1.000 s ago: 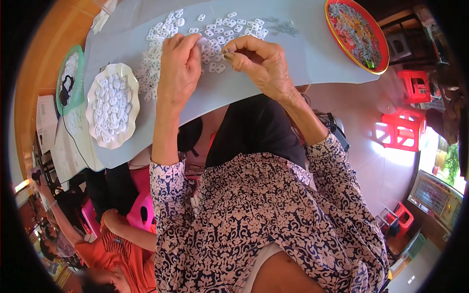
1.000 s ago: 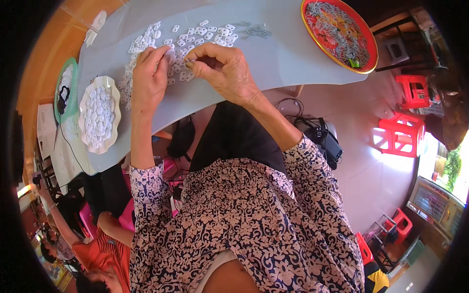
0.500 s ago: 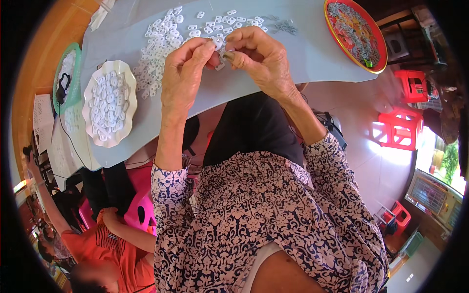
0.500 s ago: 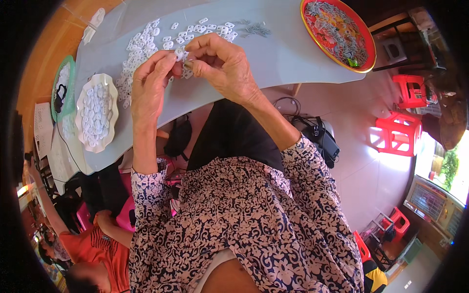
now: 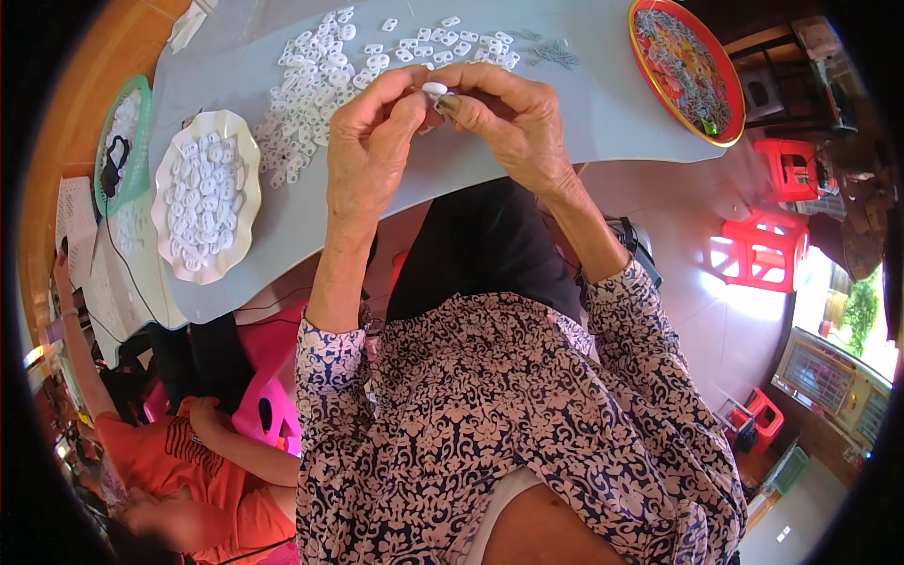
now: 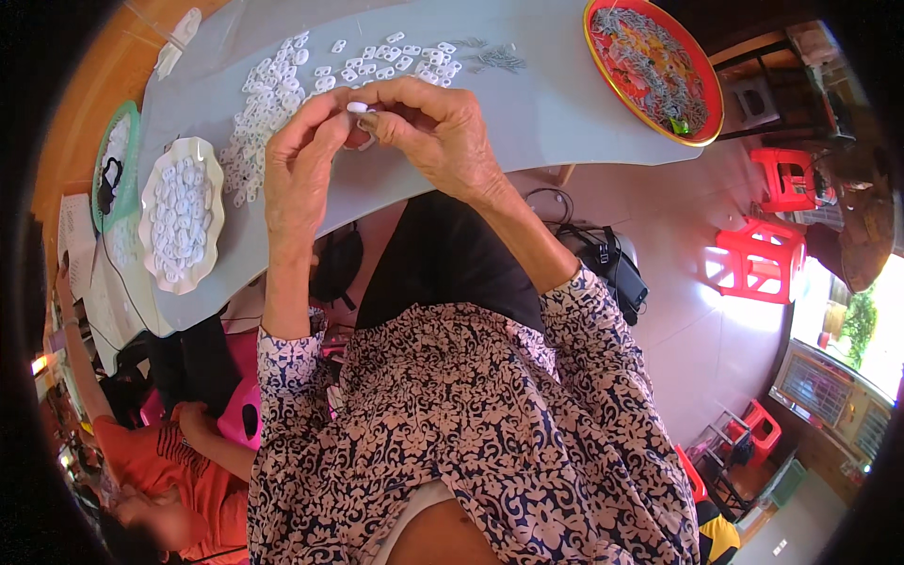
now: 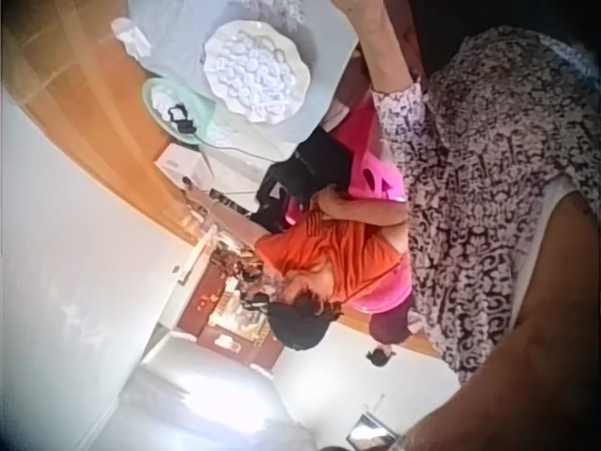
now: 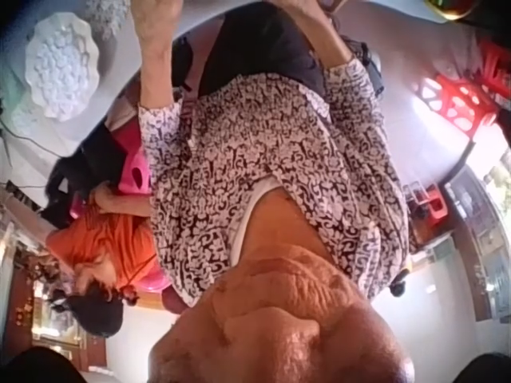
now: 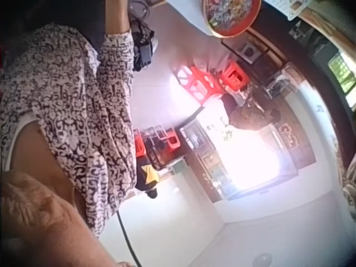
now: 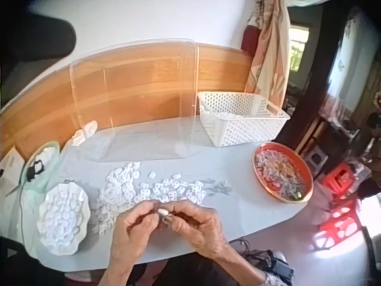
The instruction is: Assembling small white plastic components manually at a table.
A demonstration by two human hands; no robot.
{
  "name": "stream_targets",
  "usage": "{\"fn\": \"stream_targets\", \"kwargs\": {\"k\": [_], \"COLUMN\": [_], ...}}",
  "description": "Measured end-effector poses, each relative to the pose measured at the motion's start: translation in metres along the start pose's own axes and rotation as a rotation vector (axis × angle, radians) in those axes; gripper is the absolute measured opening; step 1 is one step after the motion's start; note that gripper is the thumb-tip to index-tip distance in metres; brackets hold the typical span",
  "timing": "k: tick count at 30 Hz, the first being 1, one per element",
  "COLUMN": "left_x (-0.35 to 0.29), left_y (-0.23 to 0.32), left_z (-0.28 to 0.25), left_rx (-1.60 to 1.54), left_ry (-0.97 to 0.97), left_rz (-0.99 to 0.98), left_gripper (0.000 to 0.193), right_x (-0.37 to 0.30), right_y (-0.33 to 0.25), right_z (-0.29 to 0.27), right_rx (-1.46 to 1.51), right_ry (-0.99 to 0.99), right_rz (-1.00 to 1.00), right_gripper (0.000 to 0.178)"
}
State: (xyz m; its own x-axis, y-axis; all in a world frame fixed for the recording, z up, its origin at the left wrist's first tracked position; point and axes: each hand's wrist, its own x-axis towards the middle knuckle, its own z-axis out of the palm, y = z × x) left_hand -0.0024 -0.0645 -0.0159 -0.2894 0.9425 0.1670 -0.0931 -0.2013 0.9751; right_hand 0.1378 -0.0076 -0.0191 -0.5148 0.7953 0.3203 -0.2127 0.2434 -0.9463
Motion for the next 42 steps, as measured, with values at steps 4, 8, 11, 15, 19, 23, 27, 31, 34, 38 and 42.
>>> {"fn": "stream_targets", "kwargs": {"k": [4,8,11,15,19,23,27,31,34,38,42], "left_x": [-0.005,-0.005,-0.004,-0.004,0.000,0.001,0.002,0.003,0.003,0.003,0.003], "left_y": [0.011,0.008,0.001,0.004,0.001,-0.001,-0.001,0.003,-0.001,0.002,0.004], "left_z": [0.003,0.005,0.002,-0.007,-0.001,-0.009,-0.008,-0.003,-0.009,-0.009,-0.008], "left_rx": [0.240,0.387,0.343,0.126,-0.130,-0.068,-0.081,-0.063,0.024,-0.028,-0.035], "left_ry": [0.016,0.000,-0.006,0.019,0.012,-0.088,-0.084,-0.029,-0.082,-0.127,-0.131], "left_rz": [-0.020,0.054,0.112,-0.013,-0.044,-0.022,-0.064,-0.061,-0.088,-0.072,-0.146], "left_gripper": [0.025,0.025,0.023,0.021,0.018,0.018,0.018,0.019,0.021,0.022,0.019], "right_x": [0.000,0.000,0.000,-0.002,-0.001,-0.002,-0.002,-0.003,-0.003,-0.002,-0.003], "right_y": [0.003,0.004,0.009,0.010,0.009,0.004,0.008,0.008,0.006,0.005,0.003], "right_z": [0.002,0.002,0.001,0.000,-0.004,-0.002,-0.004,-0.003,-0.002,-0.002,-0.002], "right_rx": [-0.047,-0.243,-0.295,-0.078,0.083,0.103,0.026,0.048,0.093,0.048,0.001], "right_ry": [0.009,0.041,0.029,0.055,0.130,0.096,0.107,0.131,0.118,0.112,0.110], "right_rz": [-0.048,-0.103,-0.149,-0.082,0.012,0.043,0.023,-0.019,-0.006,-0.002,0.012], "right_gripper": [0.020,0.018,0.017,0.016,0.017,0.016,0.016,0.015,0.014,0.014,0.015]}}
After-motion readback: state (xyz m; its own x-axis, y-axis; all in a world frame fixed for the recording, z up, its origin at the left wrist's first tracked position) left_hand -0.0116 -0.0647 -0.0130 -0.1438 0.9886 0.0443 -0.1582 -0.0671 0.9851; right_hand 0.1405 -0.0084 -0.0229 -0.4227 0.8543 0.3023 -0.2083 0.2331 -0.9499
